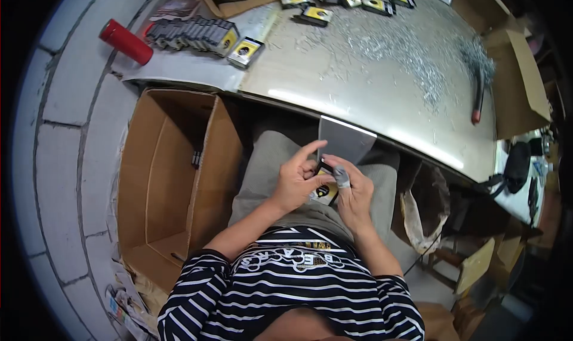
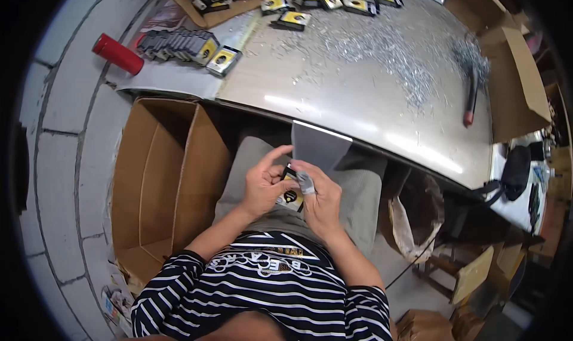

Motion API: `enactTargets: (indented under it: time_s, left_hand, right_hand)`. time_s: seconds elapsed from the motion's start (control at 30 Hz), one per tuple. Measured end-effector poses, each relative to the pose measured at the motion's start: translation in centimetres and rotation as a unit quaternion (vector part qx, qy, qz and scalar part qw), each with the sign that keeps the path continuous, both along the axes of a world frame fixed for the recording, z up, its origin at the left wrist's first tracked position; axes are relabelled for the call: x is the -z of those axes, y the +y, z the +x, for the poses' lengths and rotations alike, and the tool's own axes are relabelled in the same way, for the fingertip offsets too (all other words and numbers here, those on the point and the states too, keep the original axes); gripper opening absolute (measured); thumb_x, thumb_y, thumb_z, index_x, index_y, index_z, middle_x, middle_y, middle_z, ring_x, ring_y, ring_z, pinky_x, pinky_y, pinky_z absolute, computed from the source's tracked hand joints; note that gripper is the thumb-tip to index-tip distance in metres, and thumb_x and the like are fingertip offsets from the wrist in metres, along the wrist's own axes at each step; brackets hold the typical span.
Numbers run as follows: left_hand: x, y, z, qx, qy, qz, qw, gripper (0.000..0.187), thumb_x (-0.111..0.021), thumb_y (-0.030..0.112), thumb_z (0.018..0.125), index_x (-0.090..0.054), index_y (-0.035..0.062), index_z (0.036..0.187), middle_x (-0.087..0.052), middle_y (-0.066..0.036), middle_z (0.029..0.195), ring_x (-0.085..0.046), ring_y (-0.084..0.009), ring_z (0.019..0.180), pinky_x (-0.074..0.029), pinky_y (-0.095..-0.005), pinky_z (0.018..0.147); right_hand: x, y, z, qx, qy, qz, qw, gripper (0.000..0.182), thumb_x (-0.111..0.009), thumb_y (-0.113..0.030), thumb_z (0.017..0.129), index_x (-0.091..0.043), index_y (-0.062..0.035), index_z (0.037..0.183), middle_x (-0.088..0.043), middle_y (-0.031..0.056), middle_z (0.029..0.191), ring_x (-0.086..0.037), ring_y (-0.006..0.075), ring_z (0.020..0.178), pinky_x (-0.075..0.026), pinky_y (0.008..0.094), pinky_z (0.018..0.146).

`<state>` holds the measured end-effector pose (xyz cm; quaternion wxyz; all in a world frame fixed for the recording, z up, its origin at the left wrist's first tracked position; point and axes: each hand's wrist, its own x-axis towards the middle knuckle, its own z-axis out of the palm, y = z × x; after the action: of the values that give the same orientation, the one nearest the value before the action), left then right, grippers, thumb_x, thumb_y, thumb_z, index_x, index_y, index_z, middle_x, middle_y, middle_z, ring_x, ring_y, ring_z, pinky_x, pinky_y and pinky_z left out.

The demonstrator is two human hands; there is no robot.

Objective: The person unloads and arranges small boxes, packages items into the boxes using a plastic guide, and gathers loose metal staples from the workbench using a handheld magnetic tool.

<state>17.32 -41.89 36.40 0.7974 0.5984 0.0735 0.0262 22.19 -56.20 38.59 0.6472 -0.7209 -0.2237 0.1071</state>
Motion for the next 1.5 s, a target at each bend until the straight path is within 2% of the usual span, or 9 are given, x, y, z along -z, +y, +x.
enactTargets:
  time_s: [0.27,0.37,0.5,0.73,0.87,0.97,1.07,1.3,1.5]
  left_hand:
    - [-9.1,10.9,8.6,-0.180,0.030,0.423,0.887,0.029,-0.078,0.010,0.073,-0.064,0.0006,0.097,-0.062,-0.001,0.066,-0.055,-0.0040,0.060,-0.041,-0.0236,0.050]
    - [-9.3,15.8,14.0,-0.198,0.064,0.631,0.747,0.036,-0.078,0.027,0.072,-0.062,-0.0012,0.085,-0.062,-0.011,0.067,-0.060,-0.0258,0.062,-0.046,-0.0355,0.060]
    - [-7.0,17.8,15.6,-0.111,0.076,0.684,0.717,0.043,-0.077,0.033,0.071,-0.066,-0.0010,0.095,-0.057,-0.025,0.111,-0.052,-0.0410,0.109,-0.045,-0.0448,0.090]
    - [-7.4,21.1,17.9,-0.024,0.143,0.697,0.702,0.058,-0.078,0.026,0.067,-0.061,0.0110,0.120,-0.060,-0.025,0.100,-0.060,-0.0399,0.097,-0.049,-0.0465,0.085]
    - [-9.5,19.2,16.8,-0.007,0.160,0.742,0.651,0.084,-0.077,0.020,0.070,-0.035,0.0187,0.142,-0.058,-0.023,0.104,-0.060,-0.0393,0.096,-0.049,-0.0461,0.082]
    - [-7.1,18.5,18.0,-0.130,-0.079,0.828,0.540,0.082,-0.077,0.018,0.071,-0.035,0.0141,0.142,-0.055,-0.020,0.113,-0.060,-0.0393,0.094,-0.050,-0.0467,0.080]
    - [-7.7,15.5,22.5,-0.060,-0.192,0.786,0.584,0.046,-0.071,0.005,0.069,-0.052,0.0037,0.111,-0.052,-0.015,0.112,-0.061,-0.0336,0.092,-0.053,-0.0377,0.072]
    - [-4.6,15.7,33.2,-0.011,-0.127,0.861,0.492,0.029,-0.058,0.000,0.074,-0.054,0.0054,0.103,-0.057,-0.013,0.102,-0.065,-0.0332,0.071,-0.053,-0.0422,0.061]
    - [-6.8,14.1,27.3,-0.067,-0.245,0.523,0.814,0.020,-0.047,0.003,0.082,-0.053,0.0030,0.100,-0.056,-0.012,0.104,-0.061,-0.0262,0.091,-0.048,-0.0387,0.076]
  right_hand:
    - [-2.8,3.4,7.7,-0.048,-0.166,-0.091,0.981,0.046,-0.051,0.002,0.085,-0.048,0.0008,0.131,-0.051,0.0183,0.134,-0.049,0.0317,0.125,-0.038,0.0367,0.105]
    - [-2.7,7.0,9.7,-0.106,-0.321,-0.197,0.920,0.055,-0.058,0.004,0.071,-0.051,-0.0027,0.125,-0.044,0.0212,0.137,-0.040,0.0417,0.128,-0.039,0.0409,0.105]
    - [0.4,9.3,16.3,-0.091,-0.511,-0.387,0.762,0.048,-0.058,-0.009,0.078,-0.051,-0.0019,0.125,-0.038,0.0204,0.143,-0.025,0.0472,0.135,-0.028,0.0525,0.109]
    - [-0.1,3.3,21.2,-0.025,-0.406,-0.420,0.811,0.046,-0.051,-0.009,0.088,-0.046,0.0012,0.133,-0.040,0.0218,0.143,-0.032,0.0380,0.136,-0.027,0.0413,0.112]
    - [-2.8,-1.0,21.2,-0.042,-0.191,-0.248,0.949,0.041,-0.051,-0.004,0.087,-0.054,-0.0032,0.128,-0.046,0.0163,0.140,-0.042,0.0307,0.131,-0.034,0.0375,0.109]
    - [-1.8,-0.9,20.1,-0.019,-0.211,-0.302,0.929,0.041,-0.050,-0.002,0.087,-0.054,-0.0046,0.128,-0.044,0.0165,0.141,-0.037,0.0327,0.134,-0.031,0.0385,0.111]
    - [-1.1,0.7,19.6,-0.122,-0.344,-0.372,0.853,0.049,-0.052,0.000,0.082,-0.051,-0.0049,0.131,-0.039,0.0169,0.144,-0.031,0.0339,0.137,-0.026,0.0391,0.114]
    - [-2.5,-1.4,20.3,-0.095,-0.231,-0.368,0.895,0.061,-0.045,0.009,0.075,-0.047,-0.0045,0.135,-0.037,0.0171,0.146,-0.028,0.0306,0.139,-0.026,0.0367,0.114]
    - [-0.2,-3.1,19.1,0.036,-0.188,-0.239,0.952,0.062,-0.050,0.003,0.079,-0.040,-0.0056,0.140,-0.030,0.0167,0.150,-0.030,0.0304,0.139,-0.025,0.0368,0.113]
